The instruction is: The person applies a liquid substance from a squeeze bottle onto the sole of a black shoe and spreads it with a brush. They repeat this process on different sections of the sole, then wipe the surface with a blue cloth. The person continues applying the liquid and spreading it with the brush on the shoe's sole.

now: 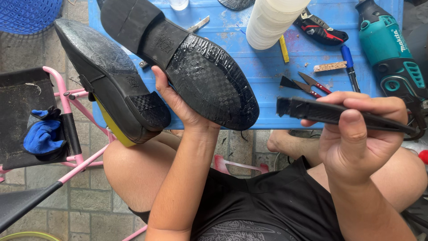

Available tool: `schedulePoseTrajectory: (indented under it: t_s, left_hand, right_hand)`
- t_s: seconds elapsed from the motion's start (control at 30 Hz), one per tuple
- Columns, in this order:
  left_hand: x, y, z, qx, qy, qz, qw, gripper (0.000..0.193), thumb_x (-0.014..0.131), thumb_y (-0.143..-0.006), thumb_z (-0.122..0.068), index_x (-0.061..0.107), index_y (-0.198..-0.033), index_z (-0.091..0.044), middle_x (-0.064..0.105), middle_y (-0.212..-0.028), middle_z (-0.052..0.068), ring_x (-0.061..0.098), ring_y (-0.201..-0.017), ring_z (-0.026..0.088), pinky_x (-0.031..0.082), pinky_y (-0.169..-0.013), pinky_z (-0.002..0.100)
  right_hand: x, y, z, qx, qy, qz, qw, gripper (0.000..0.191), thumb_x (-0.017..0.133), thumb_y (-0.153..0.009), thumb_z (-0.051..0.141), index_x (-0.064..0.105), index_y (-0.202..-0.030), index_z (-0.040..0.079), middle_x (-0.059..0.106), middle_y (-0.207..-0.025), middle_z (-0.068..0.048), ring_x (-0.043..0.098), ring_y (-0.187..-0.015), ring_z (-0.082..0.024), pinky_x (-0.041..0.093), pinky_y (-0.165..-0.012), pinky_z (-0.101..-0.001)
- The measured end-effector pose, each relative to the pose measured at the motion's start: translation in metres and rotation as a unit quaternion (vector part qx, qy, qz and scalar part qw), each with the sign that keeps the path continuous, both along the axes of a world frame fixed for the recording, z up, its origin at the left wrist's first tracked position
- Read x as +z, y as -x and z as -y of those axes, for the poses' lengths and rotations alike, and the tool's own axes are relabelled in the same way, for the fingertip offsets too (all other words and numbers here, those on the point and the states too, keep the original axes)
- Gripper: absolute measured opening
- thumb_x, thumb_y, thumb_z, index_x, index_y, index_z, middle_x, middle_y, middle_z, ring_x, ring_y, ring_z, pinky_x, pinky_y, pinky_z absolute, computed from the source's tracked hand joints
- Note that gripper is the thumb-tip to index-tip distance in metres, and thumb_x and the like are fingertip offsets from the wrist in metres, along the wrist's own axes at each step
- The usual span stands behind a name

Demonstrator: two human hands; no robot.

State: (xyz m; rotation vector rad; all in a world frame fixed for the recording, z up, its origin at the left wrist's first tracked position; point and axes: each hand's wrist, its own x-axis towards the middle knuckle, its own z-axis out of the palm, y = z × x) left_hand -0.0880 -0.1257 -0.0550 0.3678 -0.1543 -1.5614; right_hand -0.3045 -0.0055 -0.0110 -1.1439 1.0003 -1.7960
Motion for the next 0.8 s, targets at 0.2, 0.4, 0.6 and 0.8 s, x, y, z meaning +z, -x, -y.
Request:
schedulePoseTrajectory:
  t_s: [0.2, 0.4, 0.6, 0.8]
  left_hand:
    - [0.002, -0.002, -0.005, -0.040, -0.013, 0.008, 0.999, 0.058, 0.051, -0.106, -0.058, 0.066, -0.116, -0.003, 0.071, -0.104, 0.014, 0.075, -0.088, 0.024, 0.066, -0.076, 0.037]
    - [0.009, 0.000, -0.009, -0.079, -0.035, -0.003, 0.996, 0.063, 0.055, -0.102, -0.062, 0.065, -0.120, -0.002, 0.072, -0.108, 0.013, 0.074, -0.094, 0.024, 0.064, -0.082, 0.038]
    - [0.014, -0.003, -0.009, -0.071, -0.021, -0.012, 0.997, 0.062, 0.058, -0.104, -0.061, 0.064, -0.123, -0.003, 0.071, -0.113, 0.011, 0.072, -0.101, 0.022, 0.062, -0.089, 0.037]
    - [0.015, -0.004, -0.009, -0.068, -0.026, 0.000, 0.997, 0.060, 0.058, -0.103, -0.060, 0.064, -0.122, -0.003, 0.071, -0.111, 0.010, 0.072, -0.100, 0.021, 0.062, -0.089, 0.036]
  right_hand:
    - [0.008, 0.001, 0.000, 0.047, -0.008, 0.004, 0.999, 0.027, 0.068, -0.112, 0.016, 0.048, -0.120, 0.001, 0.067, -0.111, -0.028, 0.072, -0.085, -0.028, 0.067, -0.078, -0.0403]
    - [0.007, 0.012, 0.003, 0.056, 0.000, -0.031, 0.998, 0.026, 0.069, -0.113, 0.014, 0.048, -0.114, -0.002, 0.068, -0.100, -0.029, 0.074, -0.085, -0.032, 0.065, -0.078, -0.0418]
    - [0.008, 0.022, 0.003, 0.092, 0.018, -0.018, 0.995, 0.030, 0.070, -0.108, 0.021, 0.052, -0.119, 0.000, 0.069, -0.099, -0.026, 0.074, -0.089, -0.031, 0.067, -0.083, -0.0440]
    - [0.010, 0.025, 0.005, 0.087, 0.044, -0.080, 0.992, 0.029, 0.071, -0.107, 0.021, 0.053, -0.115, 0.000, 0.069, -0.093, -0.022, 0.074, -0.088, -0.031, 0.067, -0.081, -0.0436]
